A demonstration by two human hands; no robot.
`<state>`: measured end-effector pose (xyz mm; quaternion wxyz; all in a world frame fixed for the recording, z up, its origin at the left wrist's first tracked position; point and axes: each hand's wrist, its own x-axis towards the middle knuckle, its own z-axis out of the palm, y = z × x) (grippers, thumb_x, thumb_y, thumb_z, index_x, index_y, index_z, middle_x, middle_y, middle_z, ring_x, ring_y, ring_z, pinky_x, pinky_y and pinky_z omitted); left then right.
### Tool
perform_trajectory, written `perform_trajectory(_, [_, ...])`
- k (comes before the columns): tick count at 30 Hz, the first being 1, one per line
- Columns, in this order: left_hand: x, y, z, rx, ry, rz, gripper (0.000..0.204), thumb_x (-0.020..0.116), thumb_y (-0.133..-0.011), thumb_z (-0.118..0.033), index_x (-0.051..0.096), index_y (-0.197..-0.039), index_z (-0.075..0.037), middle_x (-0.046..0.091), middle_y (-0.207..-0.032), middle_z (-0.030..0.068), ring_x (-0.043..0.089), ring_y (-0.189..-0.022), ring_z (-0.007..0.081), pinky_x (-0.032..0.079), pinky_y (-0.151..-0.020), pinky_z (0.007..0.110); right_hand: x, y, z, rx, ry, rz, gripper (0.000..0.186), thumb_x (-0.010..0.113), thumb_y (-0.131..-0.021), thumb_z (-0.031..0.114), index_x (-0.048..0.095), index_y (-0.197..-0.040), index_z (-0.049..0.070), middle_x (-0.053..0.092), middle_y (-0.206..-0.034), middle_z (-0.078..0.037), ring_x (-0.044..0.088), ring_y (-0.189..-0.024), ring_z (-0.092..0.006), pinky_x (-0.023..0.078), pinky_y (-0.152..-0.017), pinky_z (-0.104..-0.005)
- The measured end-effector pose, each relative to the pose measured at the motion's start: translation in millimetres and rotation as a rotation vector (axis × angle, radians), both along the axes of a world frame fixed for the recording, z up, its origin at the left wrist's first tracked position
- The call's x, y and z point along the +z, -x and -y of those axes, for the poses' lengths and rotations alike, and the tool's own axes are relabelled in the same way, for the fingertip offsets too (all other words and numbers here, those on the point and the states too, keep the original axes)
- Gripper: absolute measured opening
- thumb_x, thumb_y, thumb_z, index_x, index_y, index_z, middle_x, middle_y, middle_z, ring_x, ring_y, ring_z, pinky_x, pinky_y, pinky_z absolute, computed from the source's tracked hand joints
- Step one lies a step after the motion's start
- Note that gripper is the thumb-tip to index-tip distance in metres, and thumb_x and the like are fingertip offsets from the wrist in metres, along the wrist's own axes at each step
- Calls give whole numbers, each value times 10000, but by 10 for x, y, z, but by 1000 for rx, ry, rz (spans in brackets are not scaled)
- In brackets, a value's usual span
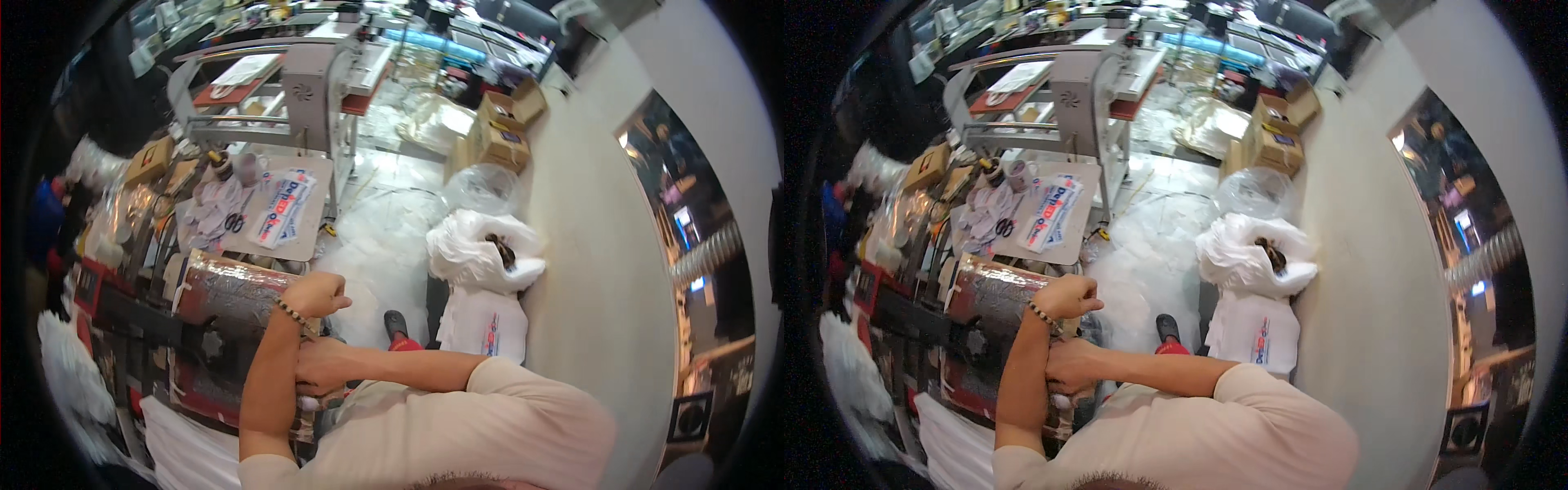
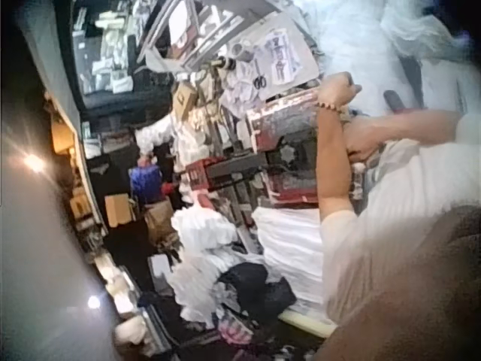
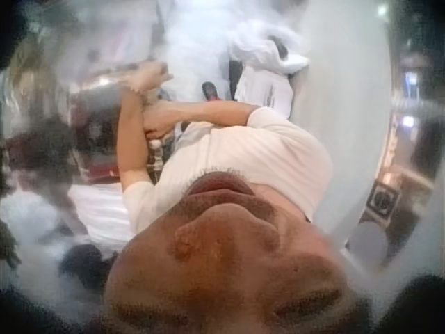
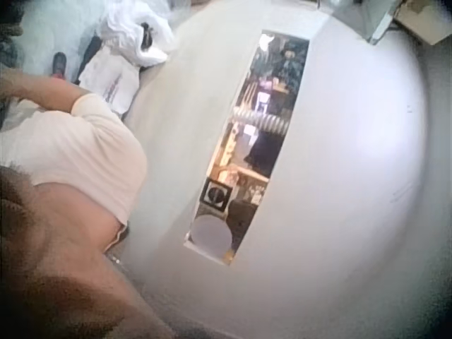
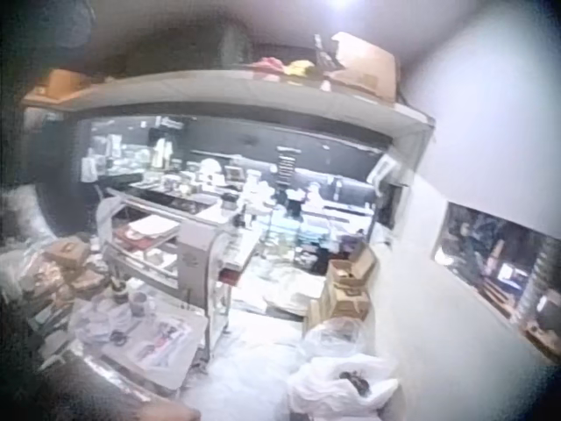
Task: The person heat presses designs onto plastic bags by placing each bag on the press, positioning a printed transfer label on it, lowering the heat press, peeling off the backing, and stacking the finished bags.
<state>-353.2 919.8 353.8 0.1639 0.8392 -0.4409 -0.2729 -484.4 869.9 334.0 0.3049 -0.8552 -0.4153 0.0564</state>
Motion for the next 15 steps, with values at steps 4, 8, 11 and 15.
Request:
perform_trajectory(4, [34, 27, -22, 58, -38, 47, 347, 728, -875, -353, 712, -952, -15, 724, -911, 214, 689, -915, 403, 529, -825, 496, -59, -49, 34, 110, 102, -7, 296, 634, -894, 320, 680, -1114, 128, 702, -1092, -121, 664, -1019, -349, 544, -841, -492])
perform_trajectory(8, [-8, -27, -85, 107, -59, 83, 356, 719, -878, -354, 726, -992, -17, 733, -945, 213, 697, -964, 401, 541, -865, 497, -257, -90, 1, 127, -49, 29, 285, 627, -892, 297, 669, -1076, 83, 705, -1004, -141, 673, -948, -359, 536, -819, -499])
perform_trajectory(11, [-66, -46, -168, 153, -7, 141, 327, 750, -858, -328, 706, -909, -8, 724, -879, 210, 702, -897, 404, 537, -804, 494, -325, -117, -26, 161, -167, 116, 280, 630, -878, 302, 669, -1029, 69, 710, -903, -162, 686, -841, -375, 546, -756, -507])
perform_trajectory(15, [-137, -70, -190, 195, -33, 141, 323, 749, -854, -323, 698, -891, -6, 720, -872, 214, 700, -895, 405, 535, -801, 497, -281, -133, -4, 207, -145, 61, 256, 637, -883, 293, 670, -982, 60, 705, -864, -173, 683, -806, -387, 549, -740, -502])
